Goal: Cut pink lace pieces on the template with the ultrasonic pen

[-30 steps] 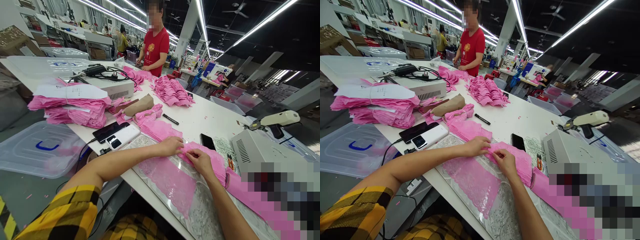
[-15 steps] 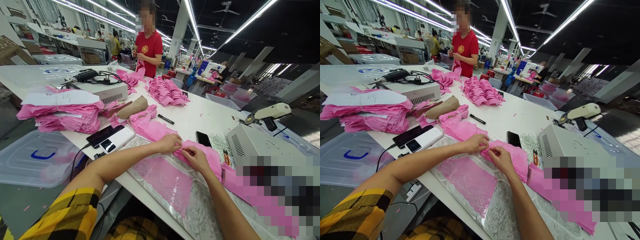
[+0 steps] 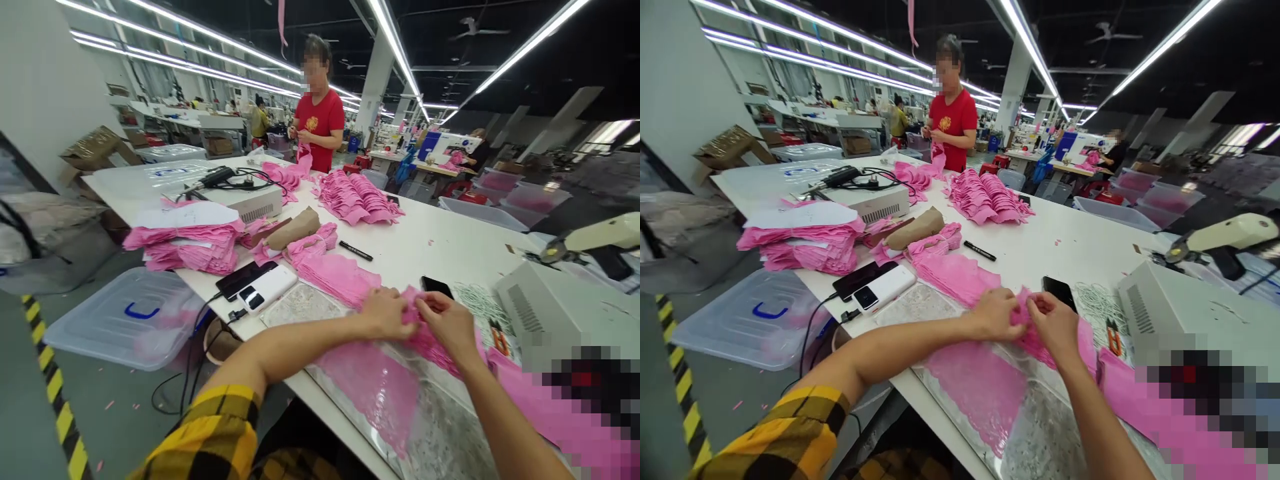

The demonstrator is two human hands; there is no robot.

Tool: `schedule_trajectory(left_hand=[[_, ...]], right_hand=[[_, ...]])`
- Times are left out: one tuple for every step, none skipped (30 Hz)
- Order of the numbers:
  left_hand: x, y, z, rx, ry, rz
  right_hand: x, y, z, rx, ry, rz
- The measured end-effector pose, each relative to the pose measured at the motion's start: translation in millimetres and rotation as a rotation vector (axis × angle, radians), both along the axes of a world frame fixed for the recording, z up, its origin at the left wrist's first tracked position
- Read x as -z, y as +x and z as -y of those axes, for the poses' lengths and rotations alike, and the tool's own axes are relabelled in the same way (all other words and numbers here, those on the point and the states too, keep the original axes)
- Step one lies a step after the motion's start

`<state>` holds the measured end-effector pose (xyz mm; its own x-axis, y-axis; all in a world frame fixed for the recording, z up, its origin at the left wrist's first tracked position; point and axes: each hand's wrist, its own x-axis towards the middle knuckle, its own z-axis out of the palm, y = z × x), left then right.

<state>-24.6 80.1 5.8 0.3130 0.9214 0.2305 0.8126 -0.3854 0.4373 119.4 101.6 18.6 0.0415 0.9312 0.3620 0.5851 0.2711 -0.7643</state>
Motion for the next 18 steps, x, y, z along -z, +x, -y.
schedule_trajectory(left_hand=[[-2.1,9.7,1.6,-0.033,-0.014,-0.018],[-4.4,19.7,2.0,-0.063,-0.027,-0.031],[-6.9,29.7,1.3,-0.090,-0.038,-0.037],[-9.7,39.3,0.0,-0.117,-0.046,-0.037],[-12.6,48.3,-1.5,-0.140,-0.050,-0.032],[-15.8,56.4,-3.1,-0.159,-0.049,-0.022],[-19.0,63.6,-4.6,-0.174,-0.044,-0.010],[-22.2,69.6,-6.1,-0.180,-0.035,0.003],[-25.1,74.5,-7.5,-0.181,-0.023,0.015],[-27.8,78.2,-8.8,-0.172,-0.014,0.022],[-30.0,80.9,-10.1,-0.149,-0.001,0.025],[-31.6,82.8,-10.9,-0.117,0.014,0.022],[-32.5,83.9,-10.9,-0.080,0.030,0.013],[-32.6,84.2,-9.6,-0.037,0.050,-0.004],[-31.7,83.9,-6.9,0.012,0.072,-0.025],[-29.7,82.8,-2.5,0.071,0.093,-0.051],[-26.5,80.9,3.6,0.137,0.112,-0.081],[-22.3,78.5,11.2,0.213,0.126,-0.112]], right_hand=[[-4.0,1.3,-0.5,0.033,0.019,-0.014],[-8.0,2.5,-0.9,0.066,0.037,-0.027],[-12.3,3.9,-1.0,0.099,0.054,-0.043],[-16.8,5.7,-0.5,0.131,0.070,-0.058],[-21.8,7.9,0.5,0.164,0.085,-0.076],[-27.3,10.9,2.1,0.195,0.098,-0.096],[-33.1,14.7,4.1,0.223,0.109,-0.118],[-39.3,19.8,6.3,0.252,0.118,-0.143],[-45.4,26.2,8.6,0.274,0.123,-0.171],[-51.2,34.1,11.1,0.298,0.125,-0.201],[-56.1,43.6,14.2,0.331,0.131,-0.229],[-59.9,54.8,18.2,0.365,0.138,-0.258],[-61.9,67.2,23.7,0.400,0.143,-0.287],[-61.6,80.4,31.2,0.437,0.146,-0.316],[-58.8,93.8,41.0,0.470,0.143,-0.344],[-53.5,106.8,53.0,0.501,0.131,-0.368],[-45.7,118.6,67.0,0.529,0.109,-0.387],[-35.9,129.0,82.6,0.552,0.077,-0.400]])
